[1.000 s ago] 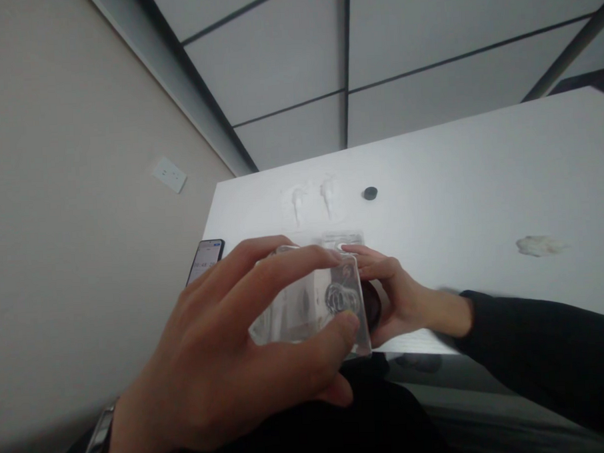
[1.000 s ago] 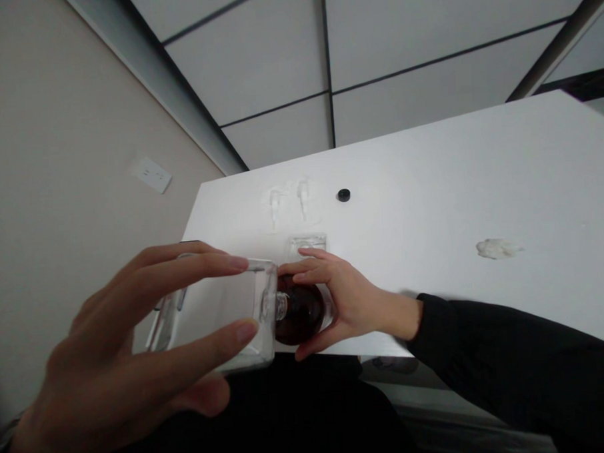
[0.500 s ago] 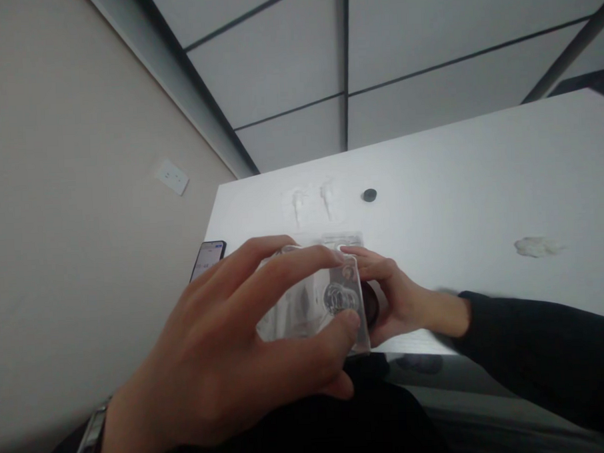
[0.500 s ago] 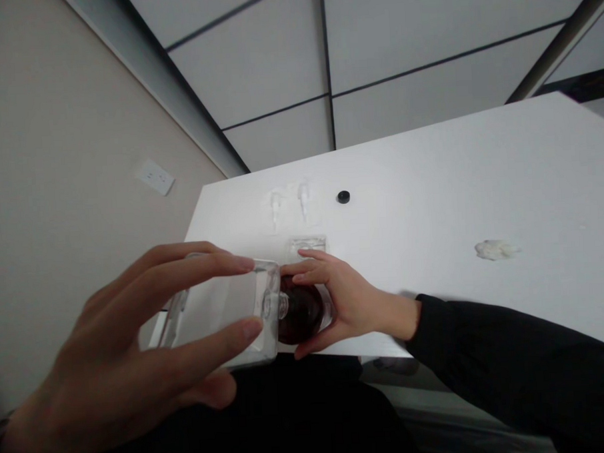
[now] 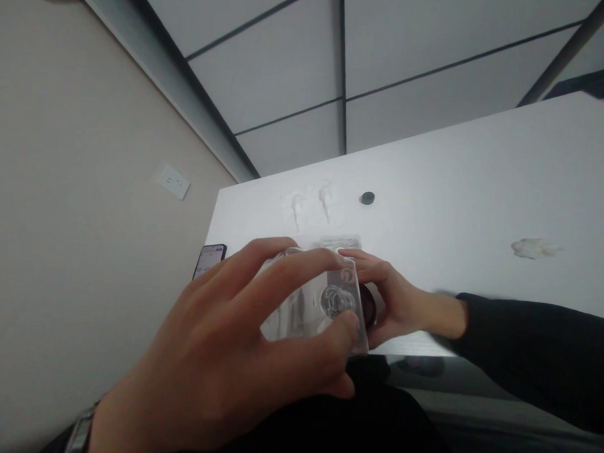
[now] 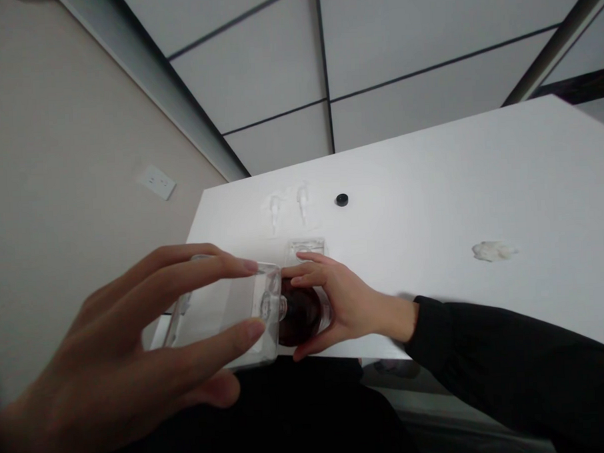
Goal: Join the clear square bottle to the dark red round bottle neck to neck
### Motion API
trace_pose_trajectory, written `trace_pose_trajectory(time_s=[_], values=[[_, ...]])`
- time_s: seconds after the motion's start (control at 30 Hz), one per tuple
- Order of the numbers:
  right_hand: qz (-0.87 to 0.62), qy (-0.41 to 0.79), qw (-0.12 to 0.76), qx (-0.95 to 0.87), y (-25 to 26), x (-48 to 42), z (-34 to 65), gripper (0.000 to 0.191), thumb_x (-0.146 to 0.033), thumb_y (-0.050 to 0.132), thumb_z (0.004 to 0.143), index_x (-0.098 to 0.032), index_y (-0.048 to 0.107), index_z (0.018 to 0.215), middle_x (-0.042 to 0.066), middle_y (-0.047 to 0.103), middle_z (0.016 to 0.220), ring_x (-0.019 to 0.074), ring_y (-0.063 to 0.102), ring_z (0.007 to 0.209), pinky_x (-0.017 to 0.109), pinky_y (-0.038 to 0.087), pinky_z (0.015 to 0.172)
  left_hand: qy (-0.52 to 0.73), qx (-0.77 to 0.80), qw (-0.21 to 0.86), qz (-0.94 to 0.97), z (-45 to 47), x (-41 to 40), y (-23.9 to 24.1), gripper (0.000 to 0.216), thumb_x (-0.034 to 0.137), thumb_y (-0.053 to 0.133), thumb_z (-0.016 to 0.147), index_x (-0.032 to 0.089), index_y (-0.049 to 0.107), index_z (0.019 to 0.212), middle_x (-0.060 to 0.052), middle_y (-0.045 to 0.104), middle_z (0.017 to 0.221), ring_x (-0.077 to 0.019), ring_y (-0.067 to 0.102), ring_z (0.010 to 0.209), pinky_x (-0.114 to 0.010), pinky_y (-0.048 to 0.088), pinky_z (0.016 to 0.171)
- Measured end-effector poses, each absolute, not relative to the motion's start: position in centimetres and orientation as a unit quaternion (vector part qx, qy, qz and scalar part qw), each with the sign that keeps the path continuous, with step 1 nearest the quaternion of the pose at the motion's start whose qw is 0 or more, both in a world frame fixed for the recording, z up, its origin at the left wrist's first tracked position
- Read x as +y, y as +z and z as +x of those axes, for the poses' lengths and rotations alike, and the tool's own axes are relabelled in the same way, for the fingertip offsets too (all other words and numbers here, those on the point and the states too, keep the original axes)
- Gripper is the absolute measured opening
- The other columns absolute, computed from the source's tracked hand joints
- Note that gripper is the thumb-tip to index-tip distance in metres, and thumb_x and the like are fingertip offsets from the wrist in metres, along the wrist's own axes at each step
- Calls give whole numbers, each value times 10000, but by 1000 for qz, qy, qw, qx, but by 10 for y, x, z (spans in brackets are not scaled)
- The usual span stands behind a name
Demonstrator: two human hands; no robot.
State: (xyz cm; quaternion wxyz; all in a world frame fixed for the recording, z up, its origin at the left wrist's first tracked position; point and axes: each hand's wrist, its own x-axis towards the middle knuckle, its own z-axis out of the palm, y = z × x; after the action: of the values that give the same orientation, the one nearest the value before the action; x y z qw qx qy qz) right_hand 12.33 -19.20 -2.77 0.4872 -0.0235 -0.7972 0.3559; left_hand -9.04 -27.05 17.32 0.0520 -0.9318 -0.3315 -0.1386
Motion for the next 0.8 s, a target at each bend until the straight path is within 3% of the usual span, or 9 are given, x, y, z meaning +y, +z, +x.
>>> trace_pose_trajectory(time_s=[0.5, 0.8], values=[[-48, 380, 468, -796, -31, -193, 125, 965, -518, 985, 680, -356, 432, 1453, 90, 716, 1409, 324, 723, 1279, 601, 390, 1268, -101, -317, 39, -942, -89, -268, 181, 161, 382, 629, 1053, 269, 672, 1160, -83, 692, 1399, -315, 678, 1227, -443, 629, 869], [-47, 374, 468, -799, -31, -193, 126, 916, -619, 920, 740, -379, 404, 1459, 90, 715, 1375, 342, 724, 1263, 645, 406, 1249, -94, -314, 45, -944, -86, -268, 183, 141, 361, 647, 1042, 267, 671, 1144, -80, 693, 1398, -303, 675, 1244, -427, 638, 888]])
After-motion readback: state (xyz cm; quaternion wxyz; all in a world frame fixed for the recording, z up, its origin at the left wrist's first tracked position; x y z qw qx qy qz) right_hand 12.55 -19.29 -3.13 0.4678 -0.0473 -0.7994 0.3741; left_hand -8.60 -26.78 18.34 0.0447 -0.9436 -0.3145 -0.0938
